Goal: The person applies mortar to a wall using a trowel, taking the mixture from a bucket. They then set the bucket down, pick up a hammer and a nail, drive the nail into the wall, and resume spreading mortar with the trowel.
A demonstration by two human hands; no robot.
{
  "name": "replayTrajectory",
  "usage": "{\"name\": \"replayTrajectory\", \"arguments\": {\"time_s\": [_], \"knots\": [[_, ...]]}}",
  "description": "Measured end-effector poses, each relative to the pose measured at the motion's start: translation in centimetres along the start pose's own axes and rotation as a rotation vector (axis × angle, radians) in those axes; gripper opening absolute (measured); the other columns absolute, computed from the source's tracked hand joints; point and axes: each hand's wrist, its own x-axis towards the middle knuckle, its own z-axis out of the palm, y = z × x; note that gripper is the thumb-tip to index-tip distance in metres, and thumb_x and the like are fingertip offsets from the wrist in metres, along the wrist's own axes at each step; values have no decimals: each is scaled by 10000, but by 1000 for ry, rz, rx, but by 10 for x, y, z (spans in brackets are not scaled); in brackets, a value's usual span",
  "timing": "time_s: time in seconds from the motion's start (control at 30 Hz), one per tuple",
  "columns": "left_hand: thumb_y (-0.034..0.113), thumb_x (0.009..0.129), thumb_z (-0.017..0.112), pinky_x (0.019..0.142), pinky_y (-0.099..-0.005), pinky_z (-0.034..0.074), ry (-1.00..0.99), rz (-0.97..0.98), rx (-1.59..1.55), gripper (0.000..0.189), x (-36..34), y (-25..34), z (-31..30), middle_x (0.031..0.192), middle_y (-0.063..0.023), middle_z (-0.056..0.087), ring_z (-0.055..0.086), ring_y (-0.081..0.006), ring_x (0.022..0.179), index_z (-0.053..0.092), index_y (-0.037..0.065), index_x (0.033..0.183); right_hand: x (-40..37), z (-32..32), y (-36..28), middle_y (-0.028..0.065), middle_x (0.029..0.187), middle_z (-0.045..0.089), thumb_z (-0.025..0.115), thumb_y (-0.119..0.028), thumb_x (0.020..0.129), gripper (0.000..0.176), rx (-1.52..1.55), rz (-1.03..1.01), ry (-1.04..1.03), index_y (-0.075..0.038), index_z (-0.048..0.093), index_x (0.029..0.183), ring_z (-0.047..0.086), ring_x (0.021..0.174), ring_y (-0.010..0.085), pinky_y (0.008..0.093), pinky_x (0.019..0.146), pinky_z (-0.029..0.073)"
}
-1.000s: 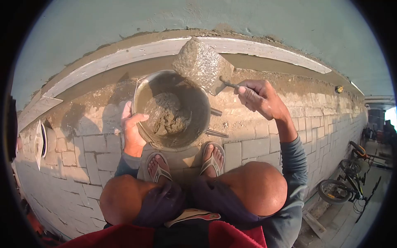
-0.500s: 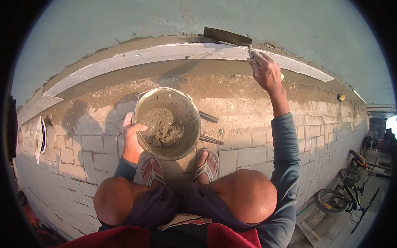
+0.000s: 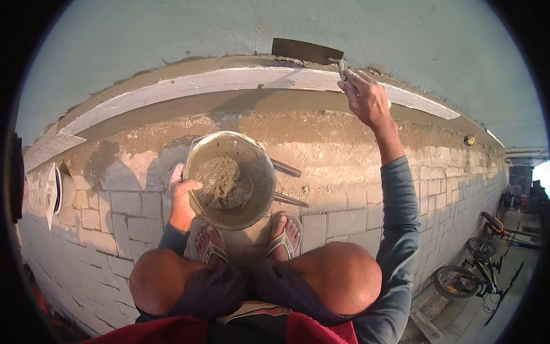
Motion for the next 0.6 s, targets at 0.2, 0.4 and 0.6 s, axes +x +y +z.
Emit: {"name": "replayTrajectory", "arguments": {"time_s": [0.2,0.4,0.6], "knots": [[-119,659,546,758,-294,514,8,7,8,329,2,-1,-9,897,-58,612,609,-161,784,528,35,949,10,3,2,180,964,715,710,-181,924,289,-61,-57,-8,36,705,1115,704,812,364,428,690,545],[-132,658,530,825,-294,514,-48,-18,27,413,6,-5,-22,983,-49,618,624,-178,899,522,55,1026,16,12,0,183,953,710,719,-167,910,297,54,-48,-3,37,703,1126,692,801,376,423,694,538],[-122,653,544,810,-291,505,-61,-19,34,397,7,-5,-25,962,-40,605,606,-169,881,526,57,1007,26,10,-12,186,954,705,719,-195,913,283,53,-34,-19,25,710,1091,686,795,385,432,685,541]]}}
